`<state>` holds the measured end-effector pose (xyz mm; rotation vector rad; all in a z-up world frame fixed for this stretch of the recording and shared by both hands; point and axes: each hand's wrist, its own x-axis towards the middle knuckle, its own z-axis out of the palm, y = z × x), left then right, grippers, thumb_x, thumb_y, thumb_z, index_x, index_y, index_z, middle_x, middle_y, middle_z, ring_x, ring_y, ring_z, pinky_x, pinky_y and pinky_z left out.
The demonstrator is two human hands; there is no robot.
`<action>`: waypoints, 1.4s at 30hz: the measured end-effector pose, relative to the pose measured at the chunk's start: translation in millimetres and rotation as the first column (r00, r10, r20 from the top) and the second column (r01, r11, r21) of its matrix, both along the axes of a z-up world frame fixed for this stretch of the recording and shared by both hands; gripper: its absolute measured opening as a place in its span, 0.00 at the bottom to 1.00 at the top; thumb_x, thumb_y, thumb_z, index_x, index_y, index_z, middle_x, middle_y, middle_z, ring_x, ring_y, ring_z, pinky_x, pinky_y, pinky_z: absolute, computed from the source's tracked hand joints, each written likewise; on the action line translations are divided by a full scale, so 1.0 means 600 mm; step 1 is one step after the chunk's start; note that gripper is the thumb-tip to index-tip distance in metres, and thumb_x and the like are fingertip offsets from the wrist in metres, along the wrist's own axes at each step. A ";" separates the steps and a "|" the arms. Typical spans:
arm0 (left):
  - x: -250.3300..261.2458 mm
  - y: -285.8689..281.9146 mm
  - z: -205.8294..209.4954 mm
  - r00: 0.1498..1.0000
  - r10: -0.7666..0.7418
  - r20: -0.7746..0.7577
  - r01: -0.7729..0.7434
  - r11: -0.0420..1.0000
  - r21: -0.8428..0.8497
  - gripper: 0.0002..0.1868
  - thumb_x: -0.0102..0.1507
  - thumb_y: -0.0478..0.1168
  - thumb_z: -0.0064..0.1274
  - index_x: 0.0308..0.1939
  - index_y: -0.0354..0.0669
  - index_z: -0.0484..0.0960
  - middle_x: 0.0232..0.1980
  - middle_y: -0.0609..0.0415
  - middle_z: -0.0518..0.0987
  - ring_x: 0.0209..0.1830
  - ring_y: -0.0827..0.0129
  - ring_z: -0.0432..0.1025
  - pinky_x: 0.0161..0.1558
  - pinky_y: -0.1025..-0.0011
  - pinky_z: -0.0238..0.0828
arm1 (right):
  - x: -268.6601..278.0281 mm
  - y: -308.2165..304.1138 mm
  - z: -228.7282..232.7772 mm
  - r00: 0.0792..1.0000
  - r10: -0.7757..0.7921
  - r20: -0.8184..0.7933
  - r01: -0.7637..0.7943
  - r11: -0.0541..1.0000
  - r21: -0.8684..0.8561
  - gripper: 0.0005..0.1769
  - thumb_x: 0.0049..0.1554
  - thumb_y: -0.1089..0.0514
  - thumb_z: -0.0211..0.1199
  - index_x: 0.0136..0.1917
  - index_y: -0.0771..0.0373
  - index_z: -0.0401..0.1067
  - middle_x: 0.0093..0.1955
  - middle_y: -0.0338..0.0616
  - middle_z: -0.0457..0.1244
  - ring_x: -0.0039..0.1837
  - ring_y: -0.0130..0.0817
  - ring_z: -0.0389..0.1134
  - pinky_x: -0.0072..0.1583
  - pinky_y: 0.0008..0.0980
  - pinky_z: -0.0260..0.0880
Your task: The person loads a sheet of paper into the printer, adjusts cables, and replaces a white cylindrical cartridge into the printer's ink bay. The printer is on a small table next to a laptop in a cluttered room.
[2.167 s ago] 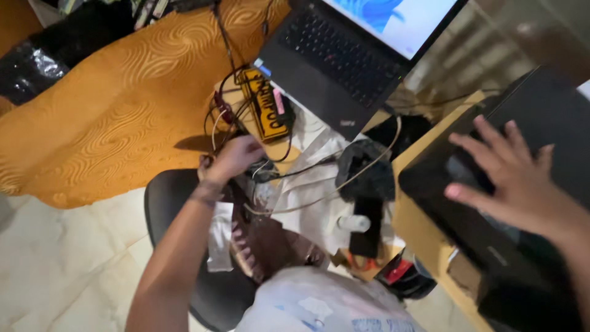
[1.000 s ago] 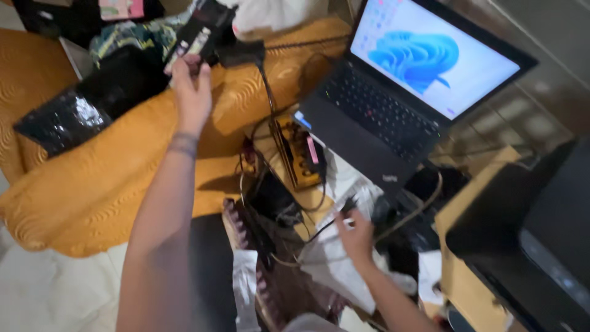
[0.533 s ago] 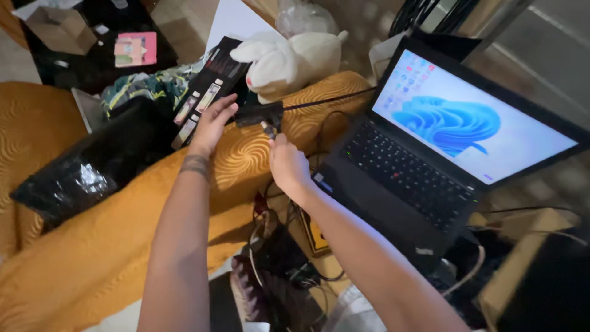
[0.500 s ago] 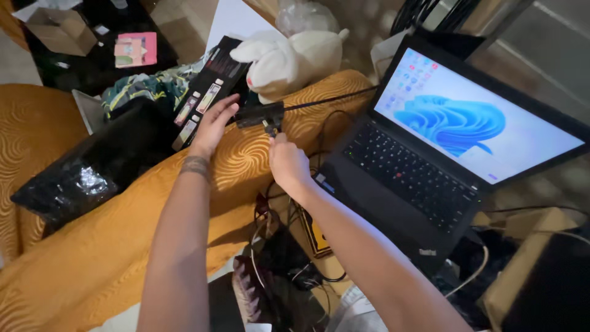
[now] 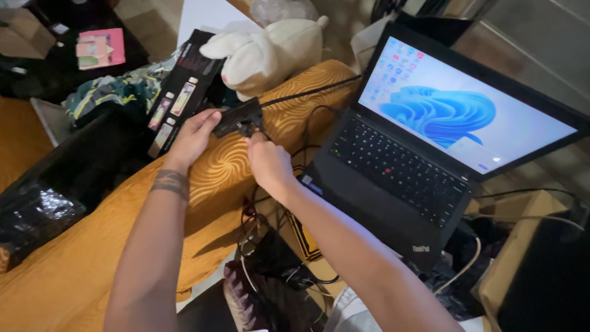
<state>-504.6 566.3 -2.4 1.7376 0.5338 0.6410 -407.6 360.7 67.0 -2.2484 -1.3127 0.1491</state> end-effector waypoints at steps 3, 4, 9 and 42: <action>-0.003 -0.007 0.004 0.999 -0.025 0.027 0.025 0.999 -0.027 0.19 0.73 0.48 0.47 0.58 0.38 0.83 0.49 0.59 0.82 0.50 0.77 0.71 0.56 0.77 0.66 | -0.003 0.001 0.002 0.999 -0.036 0.000 0.036 0.999 -0.006 0.19 0.67 0.48 0.48 0.48 0.66 0.67 0.36 0.59 0.69 0.40 0.60 0.71 0.41 0.57 0.70; -0.005 -0.009 0.005 0.999 -0.027 0.036 0.028 0.999 -0.035 0.19 0.74 0.48 0.47 0.58 0.38 0.83 0.49 0.59 0.82 0.50 0.77 0.71 0.56 0.77 0.66 | -0.004 0.004 0.003 1.000 -0.031 0.003 0.031 0.999 -0.030 0.19 0.68 0.48 0.47 0.48 0.67 0.67 0.35 0.58 0.69 0.38 0.58 0.72 0.40 0.54 0.71; -0.001 -0.008 0.009 0.997 -0.068 0.033 0.070 0.995 -0.067 0.20 0.73 0.46 0.45 0.63 0.38 0.80 0.54 0.59 0.82 0.53 0.78 0.71 0.59 0.78 0.66 | 0.007 0.018 0.012 0.999 -0.008 0.050 0.013 0.995 -0.098 0.20 0.69 0.48 0.45 0.52 0.69 0.67 0.29 0.52 0.67 0.32 0.51 0.71 0.33 0.47 0.71; -0.034 -0.017 0.024 0.989 0.145 0.007 -0.138 0.919 0.371 0.32 0.80 0.60 0.37 0.74 0.38 0.70 0.73 0.38 0.71 0.72 0.48 0.64 0.72 0.54 0.55 | -0.156 -0.464 0.180 0.991 0.058 0.124 -0.041 0.990 -0.132 0.27 0.63 0.47 0.56 0.73 0.56 0.63 0.44 0.46 0.68 0.44 0.46 0.71 0.40 0.45 0.71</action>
